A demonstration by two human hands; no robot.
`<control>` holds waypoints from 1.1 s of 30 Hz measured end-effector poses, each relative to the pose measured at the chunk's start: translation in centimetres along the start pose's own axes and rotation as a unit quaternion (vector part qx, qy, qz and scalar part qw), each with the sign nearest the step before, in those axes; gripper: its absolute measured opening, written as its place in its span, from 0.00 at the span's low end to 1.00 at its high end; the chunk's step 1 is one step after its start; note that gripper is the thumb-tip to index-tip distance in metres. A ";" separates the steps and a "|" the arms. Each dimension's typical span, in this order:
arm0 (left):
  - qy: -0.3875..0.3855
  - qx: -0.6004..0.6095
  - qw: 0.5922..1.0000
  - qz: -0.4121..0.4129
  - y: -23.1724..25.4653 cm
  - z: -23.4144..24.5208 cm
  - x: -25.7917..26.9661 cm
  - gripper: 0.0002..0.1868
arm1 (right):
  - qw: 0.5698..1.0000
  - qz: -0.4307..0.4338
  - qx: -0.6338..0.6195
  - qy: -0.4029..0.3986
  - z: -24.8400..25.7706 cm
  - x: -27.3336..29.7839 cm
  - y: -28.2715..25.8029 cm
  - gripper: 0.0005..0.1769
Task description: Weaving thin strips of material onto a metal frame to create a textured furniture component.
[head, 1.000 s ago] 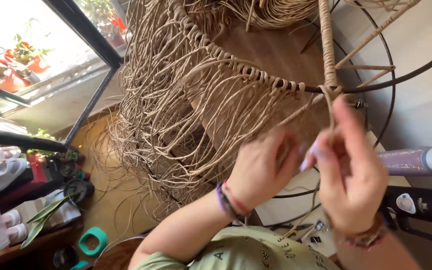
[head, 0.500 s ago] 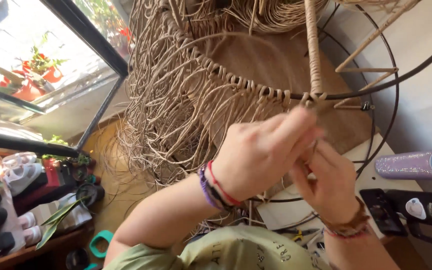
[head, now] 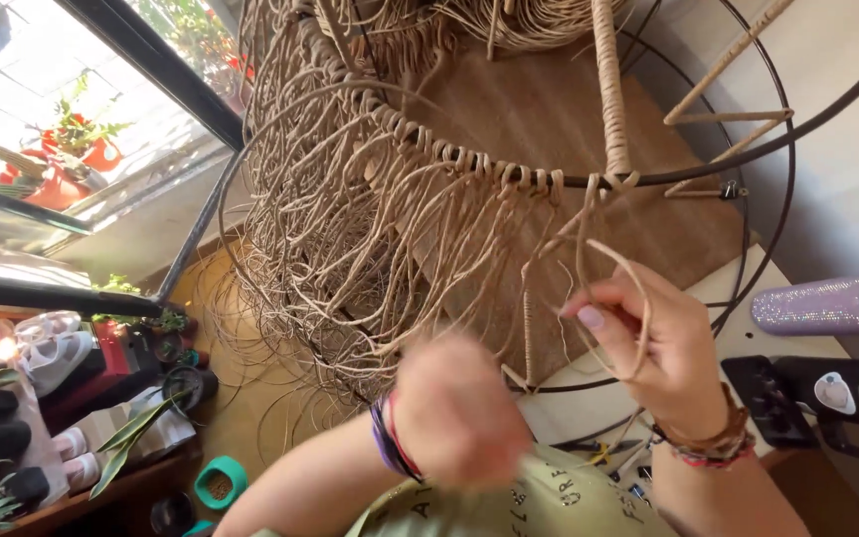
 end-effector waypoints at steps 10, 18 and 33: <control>-0.164 -0.417 0.889 0.088 -0.3 -1.3 -6.7 0.09 | 0.994 -0.023 -0.099 -0.026 0.4 0.8 0.8 0.18; -0.289 -0.268 0.912 -0.114 2.4 -0.1 -5.3 0.17 | 0.969 0.005 -0.208 -0.132 -0.9 -1.4 -0.5 0.41; -0.135 -0.397 0.894 0.157 1.4 0.2 -6.5 0.13 | 0.974 0.102 -0.043 -0.199 -0.7 -1.8 -1.2 0.14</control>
Point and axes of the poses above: each hand's wrist, its own x-axis away from the middle knuckle, its own z-axis out of the back of the hand, y = z × x, the point moved 6 cm from there along -x, towards the middle knuckle, and after that the axes turned 1 degree about -x, right-handed, at the moved point
